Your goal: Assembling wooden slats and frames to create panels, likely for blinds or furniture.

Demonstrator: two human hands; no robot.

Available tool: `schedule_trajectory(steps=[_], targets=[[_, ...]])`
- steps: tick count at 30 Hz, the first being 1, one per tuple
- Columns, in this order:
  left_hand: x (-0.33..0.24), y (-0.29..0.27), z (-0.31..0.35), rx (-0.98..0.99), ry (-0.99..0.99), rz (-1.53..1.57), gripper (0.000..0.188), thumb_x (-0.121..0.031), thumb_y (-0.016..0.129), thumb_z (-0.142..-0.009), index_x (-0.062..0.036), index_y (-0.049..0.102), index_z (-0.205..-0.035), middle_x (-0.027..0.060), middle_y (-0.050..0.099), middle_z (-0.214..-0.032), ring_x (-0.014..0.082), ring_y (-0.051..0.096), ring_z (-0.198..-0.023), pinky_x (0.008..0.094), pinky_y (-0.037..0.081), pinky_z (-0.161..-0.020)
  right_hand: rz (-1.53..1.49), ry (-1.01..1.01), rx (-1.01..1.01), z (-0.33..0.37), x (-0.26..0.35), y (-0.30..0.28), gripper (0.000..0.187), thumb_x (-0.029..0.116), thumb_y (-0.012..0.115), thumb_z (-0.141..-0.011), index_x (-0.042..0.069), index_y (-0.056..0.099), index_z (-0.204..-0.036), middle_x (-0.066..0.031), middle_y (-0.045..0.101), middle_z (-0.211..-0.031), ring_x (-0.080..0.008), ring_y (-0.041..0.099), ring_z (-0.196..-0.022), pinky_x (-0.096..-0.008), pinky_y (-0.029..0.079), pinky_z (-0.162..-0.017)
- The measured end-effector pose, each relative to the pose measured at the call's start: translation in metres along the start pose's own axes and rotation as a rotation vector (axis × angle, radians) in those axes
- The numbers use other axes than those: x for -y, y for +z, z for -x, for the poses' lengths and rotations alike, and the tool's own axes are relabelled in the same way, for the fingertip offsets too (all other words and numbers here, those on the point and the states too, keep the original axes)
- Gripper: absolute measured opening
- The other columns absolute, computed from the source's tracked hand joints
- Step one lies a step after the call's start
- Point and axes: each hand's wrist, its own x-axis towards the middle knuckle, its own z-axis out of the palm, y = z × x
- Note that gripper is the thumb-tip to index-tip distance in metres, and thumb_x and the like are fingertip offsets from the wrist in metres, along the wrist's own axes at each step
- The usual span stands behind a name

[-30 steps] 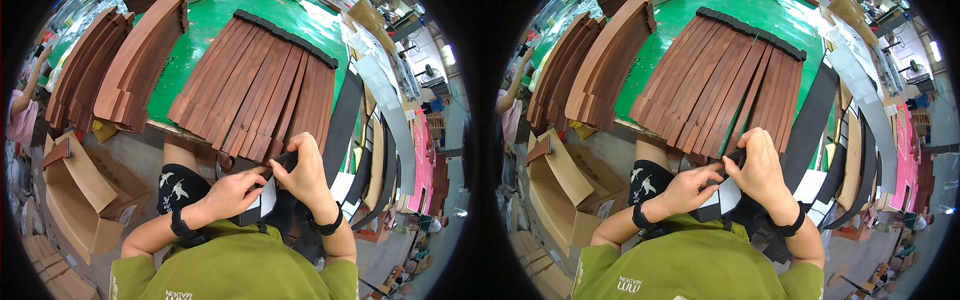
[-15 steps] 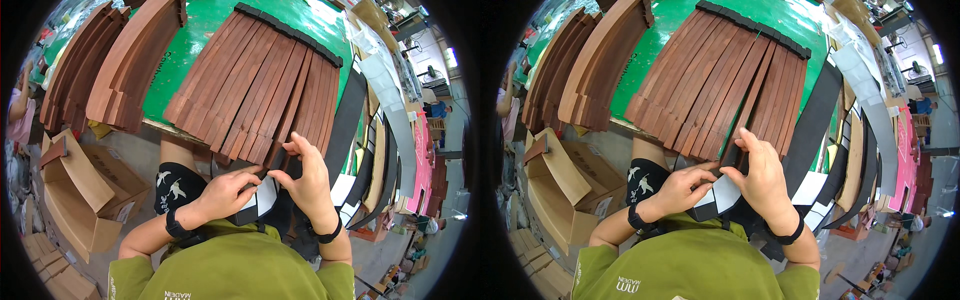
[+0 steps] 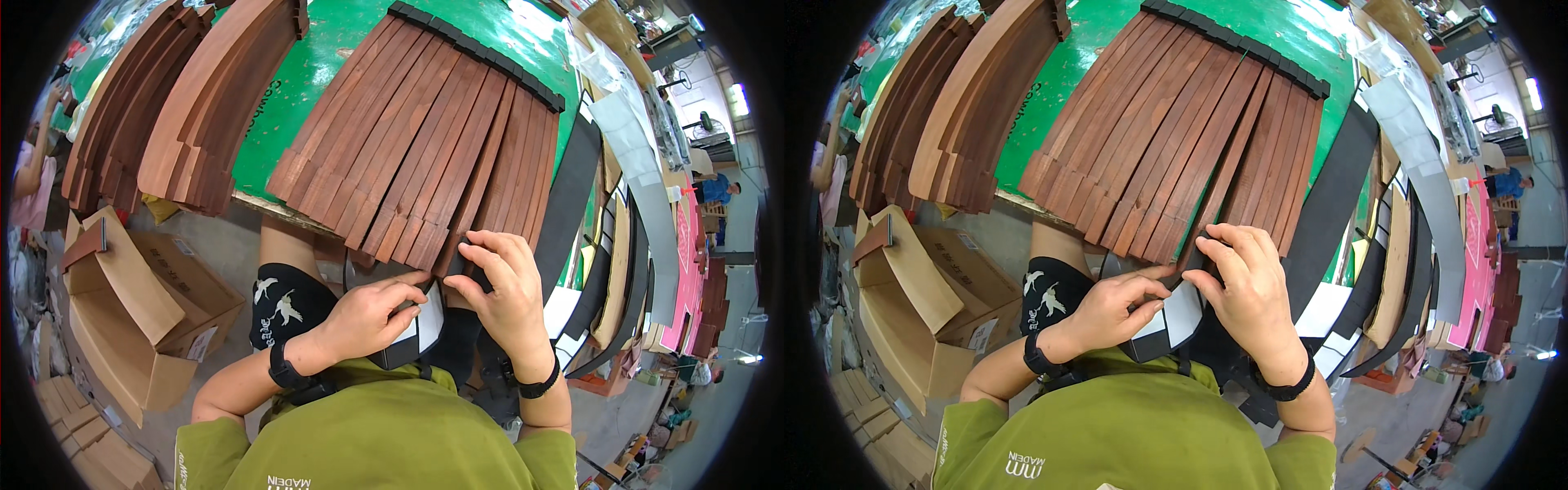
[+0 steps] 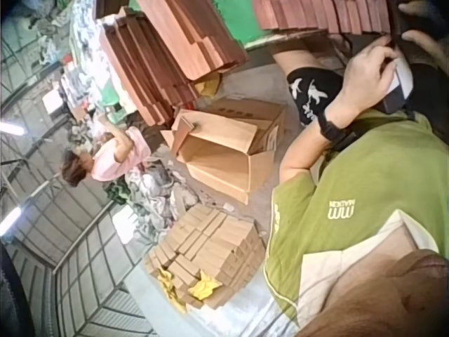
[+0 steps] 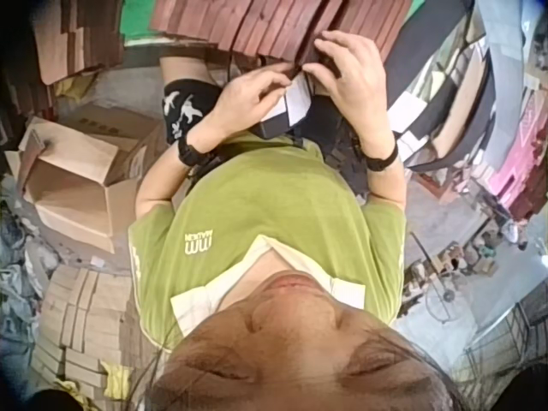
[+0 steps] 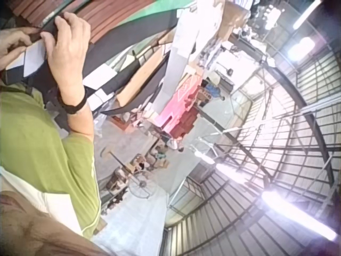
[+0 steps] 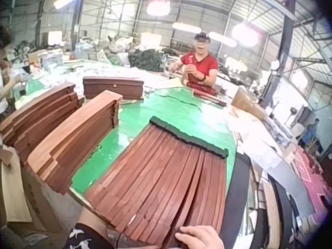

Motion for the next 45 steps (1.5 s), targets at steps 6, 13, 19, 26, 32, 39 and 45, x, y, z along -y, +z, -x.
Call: schedule_trajectory(steps=[6, 13, 19, 26, 32, 39, 45], targets=[[-0.001, -0.002, -0.001, 0.014, -0.008, -0.019, 0.014, -0.01, 0.069, -0.09, -0.0059, 0.066, -0.103, 0.0152, 0.068, -0.127, 0.0279, 0.07, -0.077, 0.0363, 0.057, -0.071, 0.017, -0.026, 0.007, 0.0, -0.001, 0.0, 0.043, 0.011, 0.087, -0.066, 0.0, 0.069, -0.103, -0.0138, 0.067, -0.109, -0.0341, 0.063, -0.102, -0.0416, 0.054, -0.085], [0.0, -0.002, -0.001, 0.014, -0.013, -0.016, 0.014, -0.009, 0.069, -0.089, -0.0058, 0.067, -0.102, 0.0152, 0.069, -0.126, 0.028, 0.071, -0.079, 0.036, 0.057, -0.071, 0.015, -0.018, 0.015, -0.001, 0.001, 0.0, 0.043, 0.01, 0.087, -0.065, -0.001, 0.069, -0.102, -0.0142, 0.067, -0.11, -0.0343, 0.063, -0.101, -0.0417, 0.054, -0.084], [0.001, -0.002, -0.002, 0.016, -0.017, 0.005, 0.014, -0.009, 0.069, -0.089, -0.0058, 0.067, -0.103, 0.0154, 0.069, -0.126, 0.0282, 0.071, -0.079, 0.0359, 0.057, -0.072, 0.012, -0.019, 0.029, -0.001, 0.001, 0.0, 0.043, 0.009, 0.087, -0.065, -0.001, 0.069, -0.102, -0.0147, 0.066, -0.11, -0.0347, 0.063, -0.101, -0.0418, 0.054, -0.084], [0.001, -0.001, -0.002, -0.003, 0.012, -0.008, 0.015, -0.005, 0.069, -0.088, -0.0028, 0.068, -0.103, 0.0172, 0.068, -0.127, 0.0234, 0.07, -0.076, 0.0324, 0.056, -0.069, 0.102, -0.054, 0.062, -0.002, 0.001, -0.001, 0.044, 0.016, 0.086, -0.065, 0.003, 0.069, -0.104, -0.0111, 0.067, -0.113, -0.0321, 0.063, -0.106, -0.0426, 0.049, -0.089], [0.0, -0.001, 0.002, 0.009, 0.055, -0.046, 0.018, -0.003, 0.069, -0.089, -0.0004, 0.067, -0.107, 0.0179, 0.069, -0.123, 0.0201, 0.069, -0.07, 0.0299, 0.056, -0.066, 0.096, -0.082, 0.028, 0.008, -0.001, 0.004, 0.051, 0.021, 0.087, -0.065, 0.004, 0.067, -0.108, -0.0112, 0.067, -0.119, -0.0333, 0.061, -0.113, -0.0459, 0.045, -0.096], [-0.012, -0.022, 0.008, 0.052, -0.066, -0.052, 0.021, -0.01, 0.067, -0.095, -0.0012, 0.063, -0.114, 0.0097, 0.073, -0.083, 0.0222, 0.068, -0.067, 0.031, 0.054, -0.067, 0.132, 0.082, 0.065, 0.018, 0.008, -0.001, 0.047, 0.011, 0.082, -0.071, 0.005, 0.06, -0.112, -0.014, 0.06, -0.124, -0.0372, 0.048, -0.13, -0.0545, 0.03, -0.112], [-0.021, -0.039, 0.005, 0.075, -0.195, 0.01, 0.019, -0.01, 0.063, -0.099, -0.0001, 0.061, -0.114, 0.0066, 0.068, -0.076, 0.0099, 0.063, -0.068, 0.027, 0.048, -0.063, -0.168, -0.107, 0.07, 0.044, 0.048, -0.002, 0.035, 0.011, 0.082, -0.076, 0.005, 0.069, -0.108, -0.0126, 0.061, -0.111, -0.0289, 0.063, -0.093, -0.0394, 0.052, -0.081]])
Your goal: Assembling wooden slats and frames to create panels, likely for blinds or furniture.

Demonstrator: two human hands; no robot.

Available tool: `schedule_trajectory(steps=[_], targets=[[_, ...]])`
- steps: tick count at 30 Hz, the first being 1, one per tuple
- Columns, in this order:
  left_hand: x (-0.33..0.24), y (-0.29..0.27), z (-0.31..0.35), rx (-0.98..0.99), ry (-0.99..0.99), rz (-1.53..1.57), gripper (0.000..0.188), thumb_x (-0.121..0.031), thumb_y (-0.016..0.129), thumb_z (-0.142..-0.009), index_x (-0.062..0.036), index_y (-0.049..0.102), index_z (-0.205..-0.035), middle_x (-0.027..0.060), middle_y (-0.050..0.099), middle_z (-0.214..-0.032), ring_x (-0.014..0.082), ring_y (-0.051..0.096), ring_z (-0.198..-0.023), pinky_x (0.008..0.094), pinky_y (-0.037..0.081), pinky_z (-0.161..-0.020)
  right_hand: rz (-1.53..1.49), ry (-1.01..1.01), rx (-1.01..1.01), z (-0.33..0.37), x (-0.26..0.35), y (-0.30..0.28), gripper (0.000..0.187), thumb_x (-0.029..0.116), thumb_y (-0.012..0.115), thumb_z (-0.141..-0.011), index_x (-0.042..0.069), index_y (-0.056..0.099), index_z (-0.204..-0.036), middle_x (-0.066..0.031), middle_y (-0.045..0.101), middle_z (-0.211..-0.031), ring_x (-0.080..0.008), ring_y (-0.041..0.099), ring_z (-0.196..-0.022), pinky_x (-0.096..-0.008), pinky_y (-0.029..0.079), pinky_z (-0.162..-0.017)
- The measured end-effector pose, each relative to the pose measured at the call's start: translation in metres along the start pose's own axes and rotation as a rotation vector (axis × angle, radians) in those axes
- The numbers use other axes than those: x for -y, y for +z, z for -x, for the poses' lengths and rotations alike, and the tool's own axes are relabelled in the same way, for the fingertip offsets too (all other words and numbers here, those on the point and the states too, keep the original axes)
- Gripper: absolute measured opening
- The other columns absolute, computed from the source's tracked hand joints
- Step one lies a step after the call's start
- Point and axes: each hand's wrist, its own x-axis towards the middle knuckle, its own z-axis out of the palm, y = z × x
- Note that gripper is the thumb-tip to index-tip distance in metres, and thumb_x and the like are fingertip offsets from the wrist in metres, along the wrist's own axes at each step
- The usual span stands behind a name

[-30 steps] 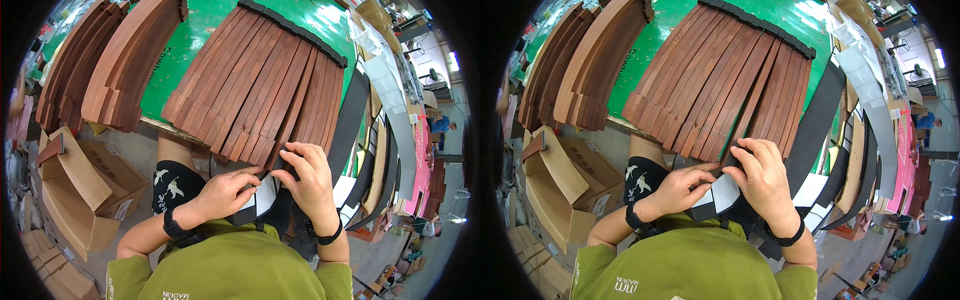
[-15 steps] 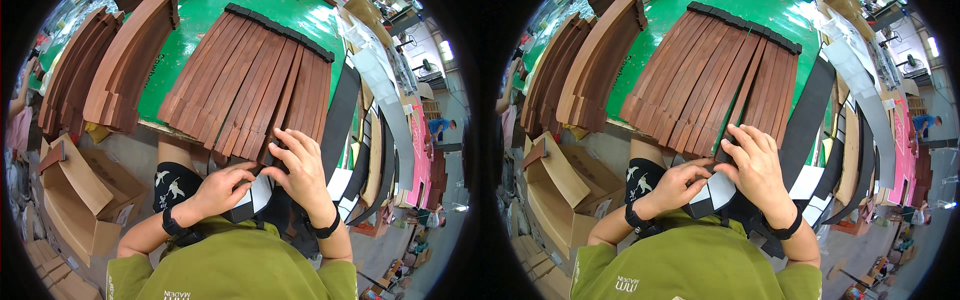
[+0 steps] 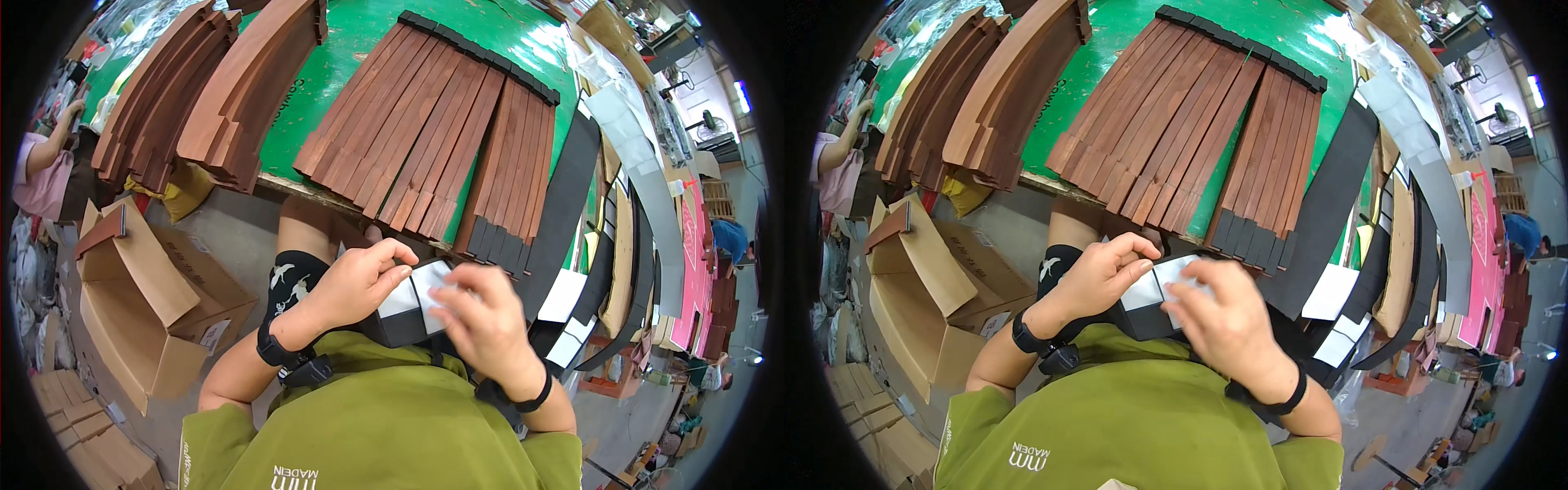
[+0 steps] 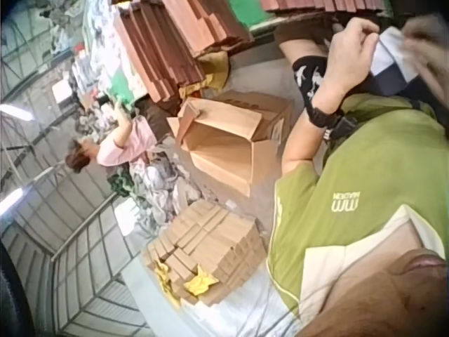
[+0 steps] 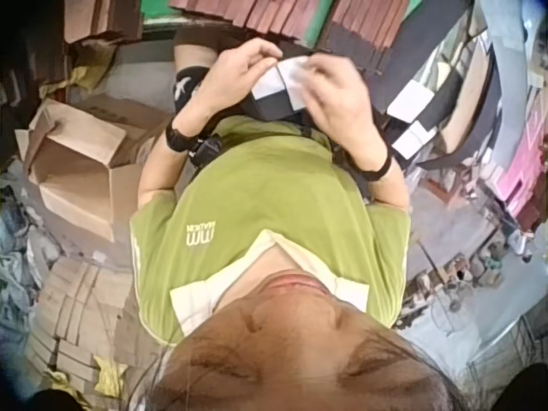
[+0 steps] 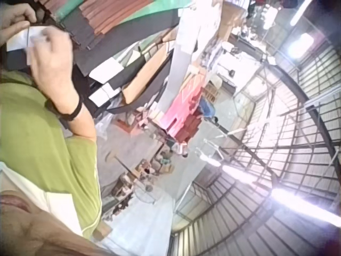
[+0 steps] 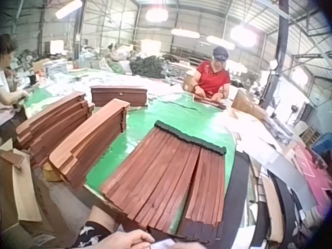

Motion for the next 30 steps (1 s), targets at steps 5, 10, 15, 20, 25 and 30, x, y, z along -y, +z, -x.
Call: schedule_trajectory(steps=[5, 10, 15, 20, 25, 30], targets=[[-0.001, 0.008, 0.003, -0.055, -0.066, 0.313, 0.016, -0.007, 0.059, -0.101, 0.001, 0.059, -0.116, 0.002, 0.068, -0.092, 0.0039, 0.062, -0.087, 0.0219, 0.049, -0.074, 0.0, 0.084, 0.074, 0.013, 0.019, 0.014, 0.038, 0.015, 0.084, -0.075, 0.005, 0.068, -0.109, -0.0112, 0.06, -0.104, -0.0283, 0.059, -0.085, -0.0405, 0.05, -0.076], [0.009, 0.025, 0.011, -0.147, -0.024, 0.488, 0.016, -0.007, 0.062, -0.099, -0.0002, 0.061, -0.114, -0.0013, 0.065, -0.078, 0.0006, 0.053, -0.07, 0.0204, 0.042, -0.062, -0.006, 0.065, -0.012, 0.022, 0.022, 0.021, 0.037, 0.012, 0.085, -0.071, 0.003, 0.066, -0.101, -0.0116, 0.06, -0.101, -0.0309, 0.061, -0.088, -0.0399, 0.051, -0.076], [0.01, 0.022, 0.009, -0.054, -0.145, 0.317, 0.018, -0.006, 0.06, -0.101, -0.0004, 0.059, -0.118, 0.0009, 0.069, -0.092, 0.0024, 0.059, -0.083, 0.0204, 0.047, -0.072, 0.004, -0.048, -0.018, 0.023, 0.022, 0.025, 0.03, 0.008, 0.084, -0.071, 0.004, 0.062, -0.09, -0.0105, 0.062, -0.099, -0.0305, 0.061, -0.089, -0.0398, 0.05, -0.076], [0.016, 0.025, 0.003, -0.139, 0.037, -0.107, 0.021, -0.016, 0.069, -0.093, -0.0017, 0.064, -0.107, 0.0158, 0.072, -0.103, 0.0319, 0.07, -0.089, 0.0389, 0.055, -0.077, -0.31, -0.016, -0.078, 0.022, 0.017, 0.021, 0.03, 0.005, 0.083, -0.075, 0.005, 0.06, -0.095, -0.0101, 0.063, -0.098, -0.031, 0.063, -0.087, -0.0387, 0.052, -0.075], [0.017, 0.038, -0.003, -0.133, 0.252, -0.168, 0.027, -0.016, 0.074, -0.091, -0.0031, 0.064, -0.113, 0.0156, 0.063, -0.132, 0.0203, 0.068, -0.076, 0.0315, 0.055, -0.068, -0.572, 0.393, -0.237, 0.013, -0.012, 0.011, 0.057, 0.016, 0.092, -0.073, 0.003, 0.054, -0.112, -0.0067, 0.059, -0.106, -0.0166, 0.062, -0.087, -0.0314, 0.053, -0.075], [0.012, 0.037, -0.006, -0.103, 0.209, -0.165, 0.029, -0.017, 0.074, -0.091, -0.0029, 0.064, -0.113, 0.0166, 0.063, -0.13, 0.023, 0.07, -0.078, 0.0335, 0.056, -0.068, -0.127, 0.175, -0.233, -0.017, -0.037, -0.008, 0.061, 0.005, 0.086, -0.07, 0.002, 0.06, -0.126, -0.0135, 0.062, -0.107, -0.028, 0.063, -0.093, -0.0347, 0.054, -0.08]])
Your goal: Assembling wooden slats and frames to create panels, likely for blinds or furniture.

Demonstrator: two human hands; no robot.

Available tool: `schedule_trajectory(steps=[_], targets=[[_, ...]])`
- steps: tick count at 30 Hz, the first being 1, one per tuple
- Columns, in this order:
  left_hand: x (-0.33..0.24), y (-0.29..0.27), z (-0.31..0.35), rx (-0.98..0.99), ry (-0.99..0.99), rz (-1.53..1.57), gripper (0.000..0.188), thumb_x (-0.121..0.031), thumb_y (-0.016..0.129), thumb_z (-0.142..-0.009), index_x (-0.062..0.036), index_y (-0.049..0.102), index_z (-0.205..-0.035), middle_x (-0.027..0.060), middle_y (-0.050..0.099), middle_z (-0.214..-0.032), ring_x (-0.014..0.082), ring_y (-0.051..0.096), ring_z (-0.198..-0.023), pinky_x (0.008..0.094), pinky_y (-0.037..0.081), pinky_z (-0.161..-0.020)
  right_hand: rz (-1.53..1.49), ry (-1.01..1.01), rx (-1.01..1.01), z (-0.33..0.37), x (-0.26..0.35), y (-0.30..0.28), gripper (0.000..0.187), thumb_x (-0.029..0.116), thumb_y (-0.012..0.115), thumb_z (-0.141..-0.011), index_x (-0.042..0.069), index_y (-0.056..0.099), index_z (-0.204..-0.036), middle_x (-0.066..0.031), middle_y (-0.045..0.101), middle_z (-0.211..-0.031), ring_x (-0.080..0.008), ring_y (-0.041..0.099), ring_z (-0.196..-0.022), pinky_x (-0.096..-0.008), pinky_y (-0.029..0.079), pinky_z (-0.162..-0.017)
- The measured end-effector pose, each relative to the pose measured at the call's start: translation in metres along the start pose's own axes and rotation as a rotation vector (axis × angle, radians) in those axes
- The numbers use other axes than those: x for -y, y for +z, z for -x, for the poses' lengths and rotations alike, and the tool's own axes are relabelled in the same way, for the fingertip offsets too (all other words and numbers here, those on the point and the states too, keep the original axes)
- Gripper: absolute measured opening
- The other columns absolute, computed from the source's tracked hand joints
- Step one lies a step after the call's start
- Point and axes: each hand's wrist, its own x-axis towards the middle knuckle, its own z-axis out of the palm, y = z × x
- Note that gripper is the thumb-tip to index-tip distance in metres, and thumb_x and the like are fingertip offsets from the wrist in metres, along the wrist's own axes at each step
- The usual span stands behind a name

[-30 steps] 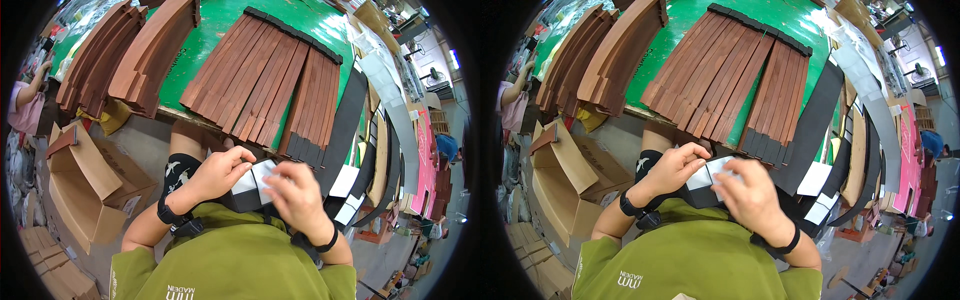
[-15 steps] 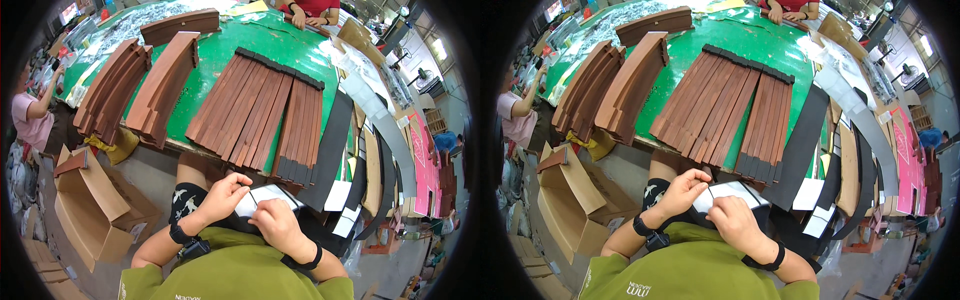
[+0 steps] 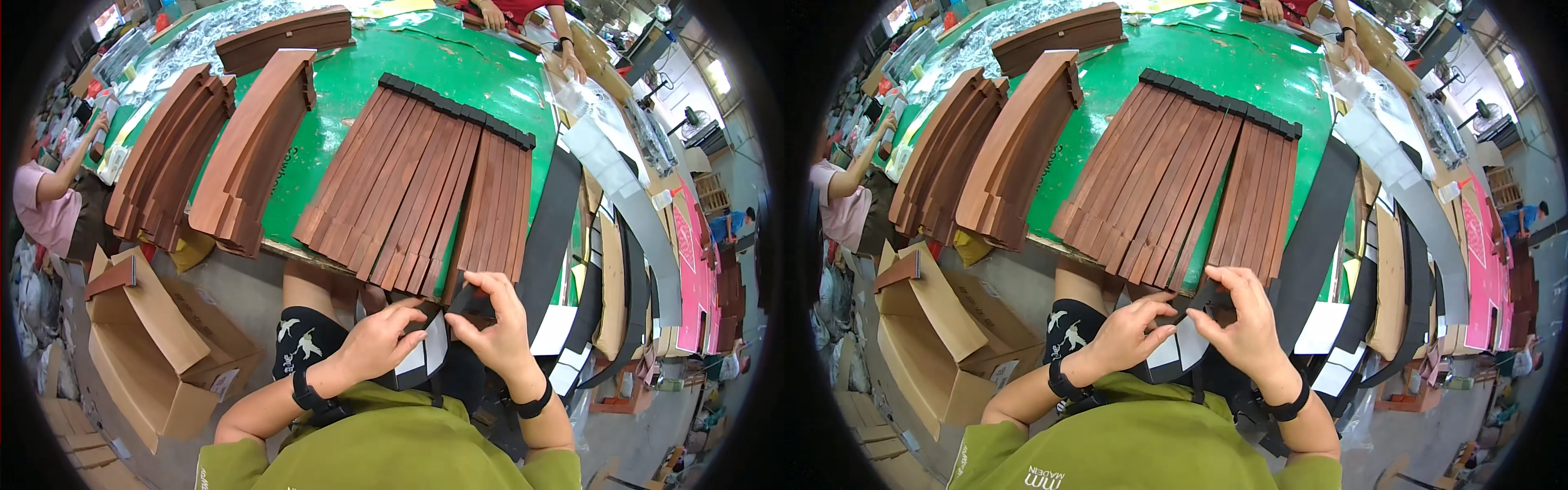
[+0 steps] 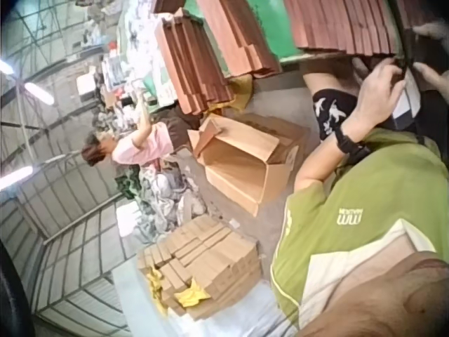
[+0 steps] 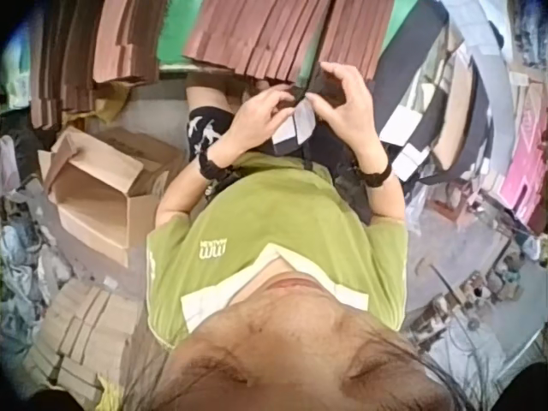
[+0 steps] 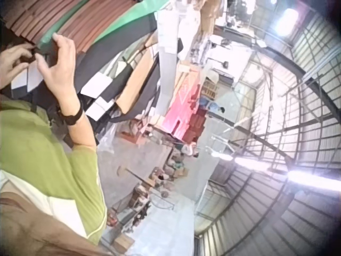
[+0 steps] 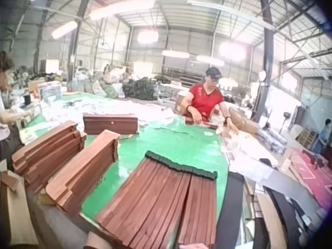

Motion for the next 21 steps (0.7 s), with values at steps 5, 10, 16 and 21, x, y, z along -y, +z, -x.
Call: schedule_trajectory(steps=[5, 10, 16, 21], targets=[[0.002, -0.003, -0.003, -0.038, 0.06, -0.098, 0.027, -0.015, 0.074, -0.09, -0.0026, 0.064, -0.112, 0.0162, 0.065, -0.125, 0.0265, 0.072, -0.08, 0.0352, 0.058, -0.071, 0.069, -0.028, 0.078, -0.016, -0.01, 0.003, 0.064, 0.006, 0.086, -0.067, 0.001, 0.063, -0.127, -0.0138, 0.059, -0.114, -0.0314, 0.057, -0.107, -0.0407, 0.049, -0.09], [0.004, -0.009, 0.002, -0.054, 0.058, -0.09, 0.026, -0.014, 0.075, -0.088, -0.0035, 0.065, -0.11, 0.0171, 0.067, -0.125, 0.0298, 0.073, -0.084, 0.0347, 0.059, -0.07, 0.147, -0.014, 0.148, -0.02, -0.015, 0.013, 0.067, 0.01, 0.087, -0.067, 0.0, 0.063, -0.129, -0.0131, 0.058, -0.114, -0.0327, 0.055, -0.106, -0.0428, 0.044, -0.094], [0.005, -0.003, 0.002, -0.022, 0.097, -0.077, 0.02, -0.019, 0.071, -0.092, -0.0068, 0.064, -0.105, 0.0182, 0.067, -0.127, 0.0322, 0.072, -0.086, 0.0383, 0.058, -0.068, 0.178, -0.002, 0.197, -0.023, -0.016, 0.015, 0.067, 0.01, 0.087, -0.068, 0.001, 0.063, -0.13, -0.0133, 0.058, -0.114, -0.0329, 0.055, -0.108, -0.0437, 0.044, -0.096], [0.007, -0.003, 0.001, -0.024, 0.123, -0.072, 0.019, -0.018, 0.071, -0.091, -0.0061, 0.063, -0.104, 0.0184, 0.067, -0.127, 0.0314, 0.072, -0.085, 0.0385, 0.058, -0.067, 0.151, 0.023, 0.186, -0.026, -0.017, 0.014, 0.066, 0.01, 0.086, -0.069, 0.0, 0.062, -0.13, -0.0138, 0.058, -0.114, -0.0334, 0.055, -0.109, -0.0433, 0.044, -0.096]])
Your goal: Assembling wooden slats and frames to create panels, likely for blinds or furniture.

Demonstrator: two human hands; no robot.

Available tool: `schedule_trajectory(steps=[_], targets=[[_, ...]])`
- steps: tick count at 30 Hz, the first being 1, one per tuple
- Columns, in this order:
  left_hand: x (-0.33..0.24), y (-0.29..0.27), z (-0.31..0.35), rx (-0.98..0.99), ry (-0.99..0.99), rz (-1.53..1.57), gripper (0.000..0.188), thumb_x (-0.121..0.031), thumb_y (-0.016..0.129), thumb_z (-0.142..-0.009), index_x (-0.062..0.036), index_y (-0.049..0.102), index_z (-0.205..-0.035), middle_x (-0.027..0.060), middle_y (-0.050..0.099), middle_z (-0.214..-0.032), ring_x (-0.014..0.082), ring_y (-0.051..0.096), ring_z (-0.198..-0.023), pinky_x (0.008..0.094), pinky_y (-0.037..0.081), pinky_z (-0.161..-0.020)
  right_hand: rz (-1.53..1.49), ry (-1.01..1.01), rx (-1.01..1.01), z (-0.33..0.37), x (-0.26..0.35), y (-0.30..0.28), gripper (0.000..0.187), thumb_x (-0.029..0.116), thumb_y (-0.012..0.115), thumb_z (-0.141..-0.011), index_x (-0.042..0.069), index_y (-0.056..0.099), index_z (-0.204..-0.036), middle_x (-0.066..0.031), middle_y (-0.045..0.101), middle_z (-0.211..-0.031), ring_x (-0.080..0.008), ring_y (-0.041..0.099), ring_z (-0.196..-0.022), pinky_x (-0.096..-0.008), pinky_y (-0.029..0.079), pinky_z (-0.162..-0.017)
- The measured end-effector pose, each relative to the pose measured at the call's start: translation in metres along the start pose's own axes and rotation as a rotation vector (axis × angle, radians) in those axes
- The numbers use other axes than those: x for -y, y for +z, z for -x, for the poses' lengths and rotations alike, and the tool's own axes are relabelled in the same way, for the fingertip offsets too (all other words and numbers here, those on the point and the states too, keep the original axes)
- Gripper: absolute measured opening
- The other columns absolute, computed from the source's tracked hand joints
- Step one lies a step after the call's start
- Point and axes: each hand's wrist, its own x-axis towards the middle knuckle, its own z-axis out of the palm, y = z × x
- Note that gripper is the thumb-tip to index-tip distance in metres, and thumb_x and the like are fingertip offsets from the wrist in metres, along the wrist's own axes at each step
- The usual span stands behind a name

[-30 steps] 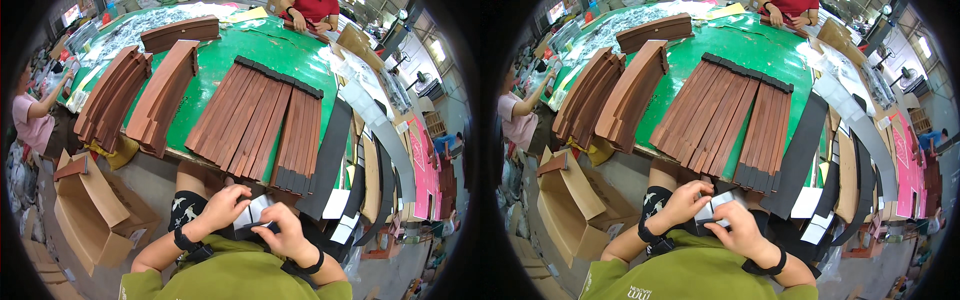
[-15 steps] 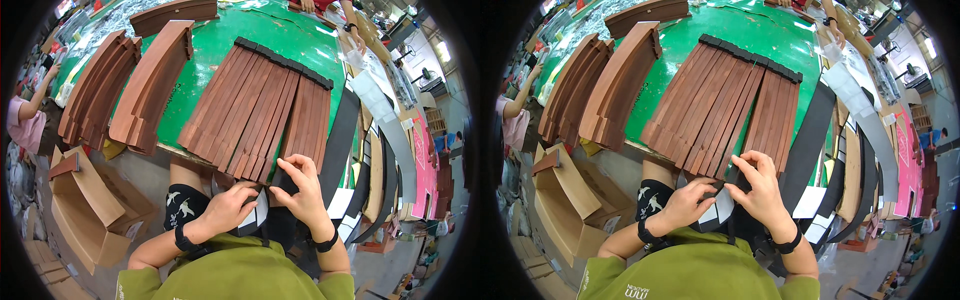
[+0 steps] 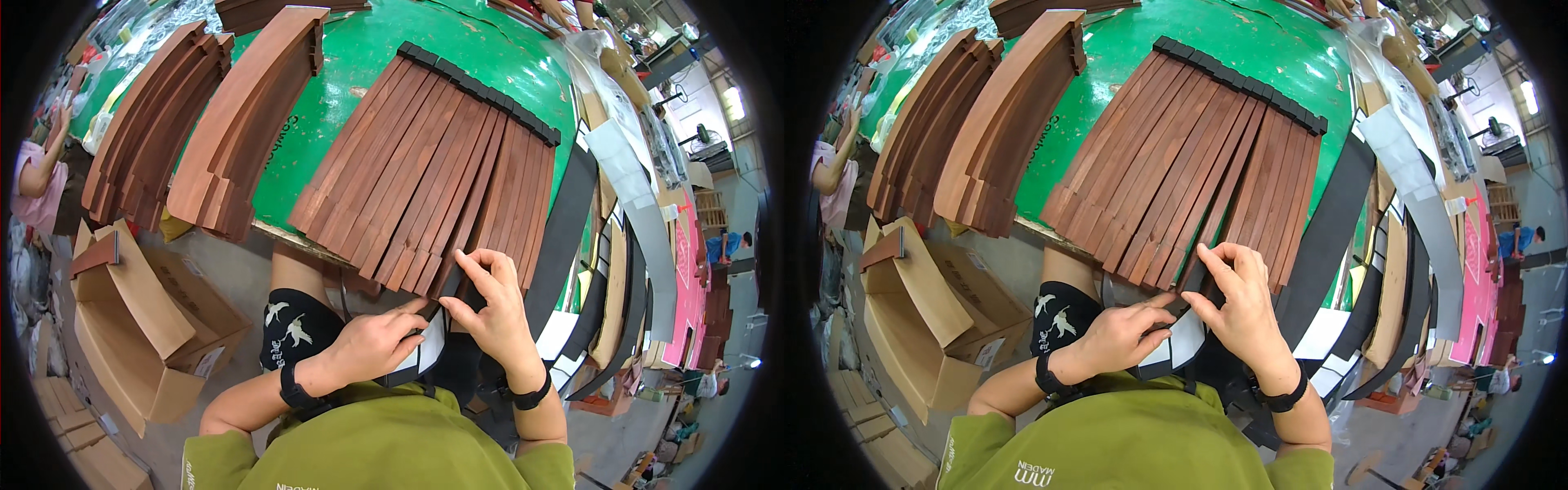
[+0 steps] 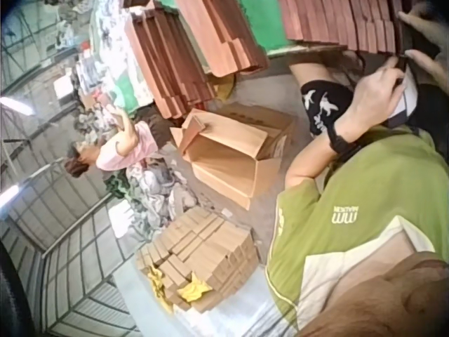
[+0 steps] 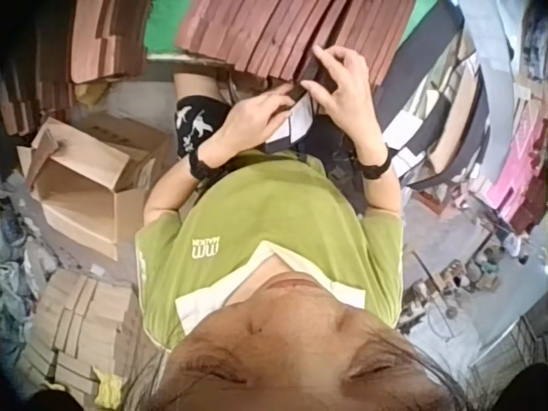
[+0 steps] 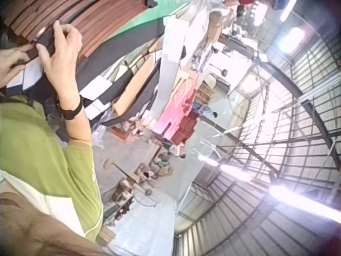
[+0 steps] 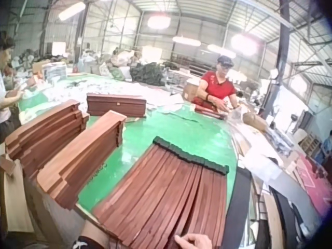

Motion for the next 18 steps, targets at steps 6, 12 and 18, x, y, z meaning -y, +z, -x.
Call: schedule_trajectory(steps=[6, 12, 18], targets=[[0.0009, -0.0005, 0.0009, 0.014, -0.024, 0.026, 0.02, -0.014, 0.074, -0.088, -0.004, 0.066, -0.104, 0.0222, 0.066, -0.129, 0.0333, 0.073, -0.088, 0.0378, 0.059, -0.071, 0.033, -0.003, 0.051, -0.0035, 0.0025, -0.0025, 0.065, 0.011, 0.086, -0.07, 0.001, 0.063, -0.13, -0.0137, 0.058, -0.114, -0.0331, 0.054, -0.108, -0.0429, 0.045, -0.094], [0.0001, -0.0024, 0.0005, 0.039, -0.048, 0.031, 0.019, -0.013, 0.073, -0.088, -0.0042, 0.066, -0.104, 0.0222, 0.066, -0.129, 0.0334, 0.073, -0.09, 0.0372, 0.059, -0.072, 0.029, 0.003, 0.05, -0.0045, 0.003, -0.0023, 0.064, 0.012, 0.086, -0.07, 0.0, 0.063, -0.128, -0.0133, 0.058, -0.114, -0.033, 0.054, -0.108, -0.0429, 0.045, -0.095], [0.0023, -0.0012, 0.0006, 0.011, -0.016, 0.024, 0.019, -0.013, 0.073, -0.088, -0.0045, 0.066, -0.104, 0.0217, 0.066, -0.127, 0.0326, 0.073, -0.088, 0.0369, 0.059, -0.071, 0.041, 0.005, 0.053, -0.0055, 0.0032, -0.0015, 0.064, 0.011, 0.087, -0.069, 0.0, 0.064, -0.128, -0.0135, 0.058, -0.114, -0.033, 0.054, -0.108, -0.0422, 0.045, -0.095]])
